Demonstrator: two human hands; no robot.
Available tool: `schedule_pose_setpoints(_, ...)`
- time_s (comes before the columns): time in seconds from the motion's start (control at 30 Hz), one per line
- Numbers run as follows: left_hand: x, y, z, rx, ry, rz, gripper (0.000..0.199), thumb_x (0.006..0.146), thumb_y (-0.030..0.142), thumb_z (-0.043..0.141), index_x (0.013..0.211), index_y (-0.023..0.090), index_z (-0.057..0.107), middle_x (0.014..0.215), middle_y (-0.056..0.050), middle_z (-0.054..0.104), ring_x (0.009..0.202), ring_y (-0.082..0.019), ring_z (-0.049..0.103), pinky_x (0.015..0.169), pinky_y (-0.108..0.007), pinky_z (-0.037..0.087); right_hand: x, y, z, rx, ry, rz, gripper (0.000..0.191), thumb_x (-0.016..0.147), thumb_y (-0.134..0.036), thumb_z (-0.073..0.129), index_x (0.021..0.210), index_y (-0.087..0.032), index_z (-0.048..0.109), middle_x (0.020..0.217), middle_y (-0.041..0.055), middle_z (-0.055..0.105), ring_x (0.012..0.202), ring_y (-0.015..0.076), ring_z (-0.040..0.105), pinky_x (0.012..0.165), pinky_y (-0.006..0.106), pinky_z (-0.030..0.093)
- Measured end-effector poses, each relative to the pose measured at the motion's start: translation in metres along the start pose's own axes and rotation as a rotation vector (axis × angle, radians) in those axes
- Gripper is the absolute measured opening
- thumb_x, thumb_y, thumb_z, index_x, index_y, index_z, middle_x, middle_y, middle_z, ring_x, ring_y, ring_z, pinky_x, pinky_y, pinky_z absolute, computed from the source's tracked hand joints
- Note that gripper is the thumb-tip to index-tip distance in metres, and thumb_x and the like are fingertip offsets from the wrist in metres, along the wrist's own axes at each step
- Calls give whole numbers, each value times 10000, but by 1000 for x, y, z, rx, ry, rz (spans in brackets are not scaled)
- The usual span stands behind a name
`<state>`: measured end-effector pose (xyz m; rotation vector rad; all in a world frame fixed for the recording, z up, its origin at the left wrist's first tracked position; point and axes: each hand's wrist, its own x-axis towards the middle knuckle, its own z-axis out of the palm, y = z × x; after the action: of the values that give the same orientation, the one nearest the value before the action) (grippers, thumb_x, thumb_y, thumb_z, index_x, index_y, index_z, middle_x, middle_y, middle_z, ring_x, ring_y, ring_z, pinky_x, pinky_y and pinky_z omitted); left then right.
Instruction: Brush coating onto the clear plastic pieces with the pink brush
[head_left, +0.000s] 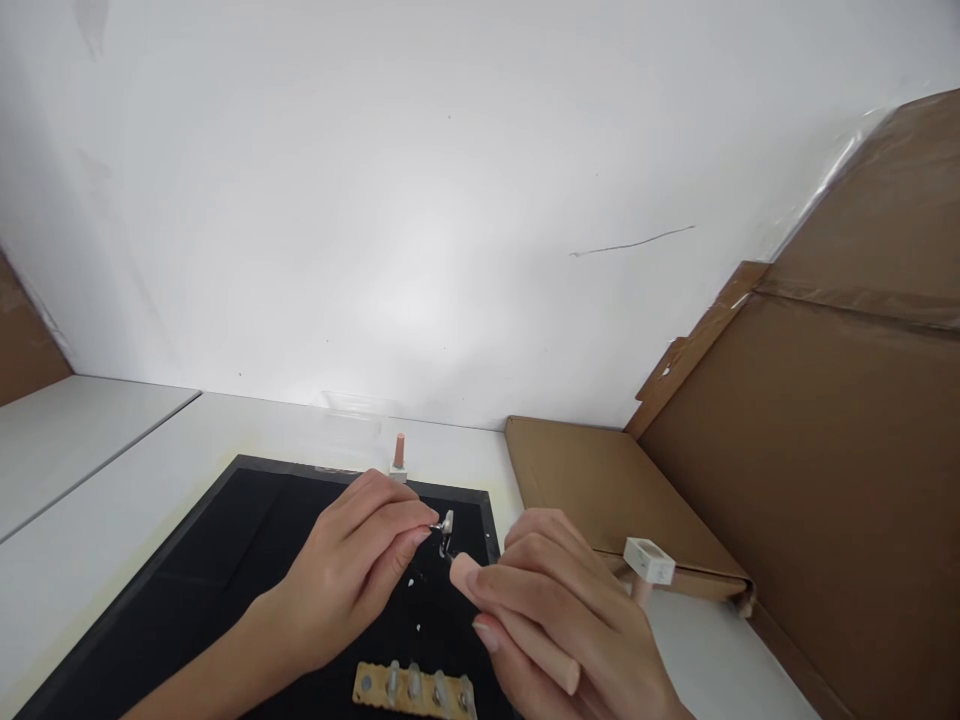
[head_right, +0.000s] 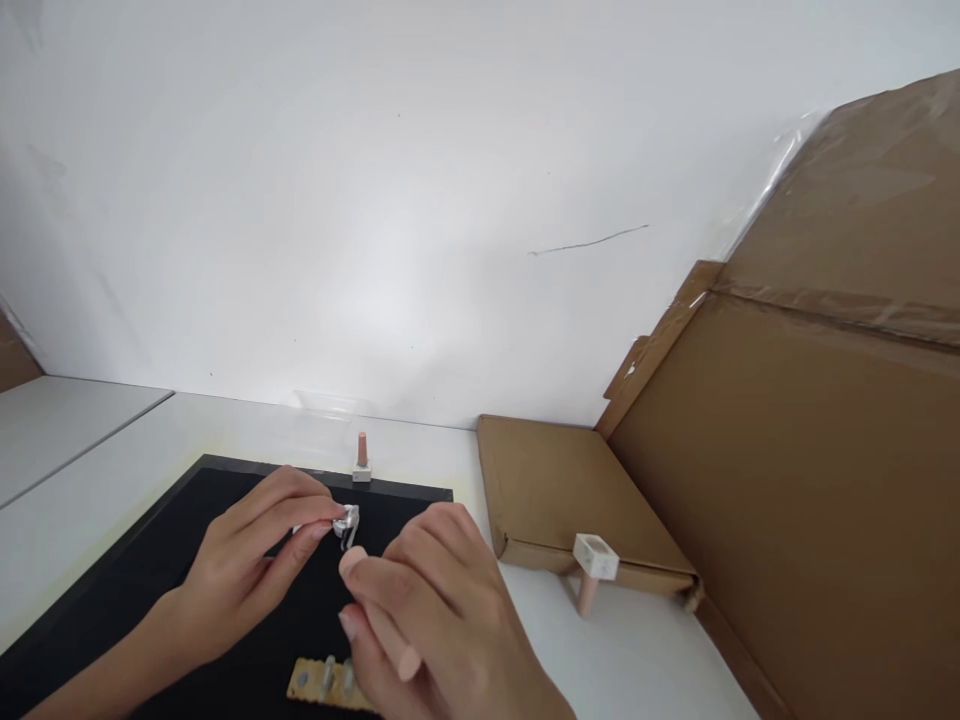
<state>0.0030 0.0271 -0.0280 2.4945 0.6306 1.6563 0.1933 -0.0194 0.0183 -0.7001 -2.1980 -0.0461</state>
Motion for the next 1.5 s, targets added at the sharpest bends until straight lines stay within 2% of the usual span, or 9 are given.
schedule_pose_setpoints(0.17, -1, 0, -1, -13, -1, -36, 231, 906, 16, 458, 1026, 163, 591, 841, -54, 610, 755, -149, 575, 665, -255, 500, 2, -2, -3, 9, -42, 19, 211, 809, -25, 523, 931, -191, 571, 647, 1, 566, 610, 153, 484, 584, 307, 452)
schedule_pose_setpoints(0.27, -1, -2, -1, -85, -1, -130, 209, 897, 26, 479, 974, 163, 616, 835, -49, 626, 751, -138, 593, 669, -237, 499, 3, -3, -6, 21, 9, 26, 234, 804, -17, 518, 932, -206, 570, 642, 4, 565, 602, 160, 488, 574, 319, 453)
schedule_pose_setpoints(0.4, 1, -4, -1, -295, -39, -397, 162, 901, 93, 513, 882, 175, 651, 776, -26, 657, 699, -126, 612, 650, -229, 498, 1, -2, -7, 32, 93, 55, 263, 787, 3, 522, 938, -205, 575, 653, 7, 563, 586, 161, 494, 565, 329, 459)
schedule_pose_setpoints(0.53, 1, -4, -1, -657, -61, -701, 85, 874, 176, 587, 851, 191, 668, 775, -16, 693, 700, -123, 631, 658, -226, 518, -2, 1, -5, 35, 130, 52, 261, 774, 6, 527, 926, -200, 577, 654, 2, 575, 576, 154, 485, 566, 334, 453)
schedule_pose_setpoints(0.67, 1, -5, -2, -841, -70, -832, 37, 825, 194, 661, 824, 195, 698, 714, 2, 667, 653, -107, 600, 643, -218, 515, -2, 3, -2, 60, 168, 84, 267, 791, -5, 528, 958, -202, 594, 649, 2, 569, 581, 156, 501, 561, 332, 455)
schedule_pose_setpoints(0.87, 2, -2, -3, -810, -101, -778, 107, 832, 245, 665, 808, 197, 758, 742, -23, 618, 680, -128, 572, 652, -258, 493, -1, 4, -1, 99, 136, 132, 280, 829, -41, 545, 1027, -226, 614, 694, 19, 591, 626, 166, 550, 519, 288, 467)
schedule_pose_setpoints(1.17, 3, -1, -2, -808, -145, -776, 175, 846, 327, 658, 784, 182, 732, 740, -21, 600, 695, -137, 559, 668, -273, 464, -3, 5, 2, 148, 58, 157, 262, 869, -94, 553, 1081, -232, 621, 802, 48, 637, 682, 168, 601, 526, 267, 497)
schedule_pose_setpoints(1.5, 4, -2, -4, -777, -142, -744, 209, 856, 356, 646, 762, 182, 714, 717, -18, 594, 693, -141, 548, 685, -286, 466, -1, 4, 0, 79, 34, 188, 252, 862, -46, 506, 1004, -233, 599, 716, 17, 632, 641, 164, 567, 576, 297, 500)
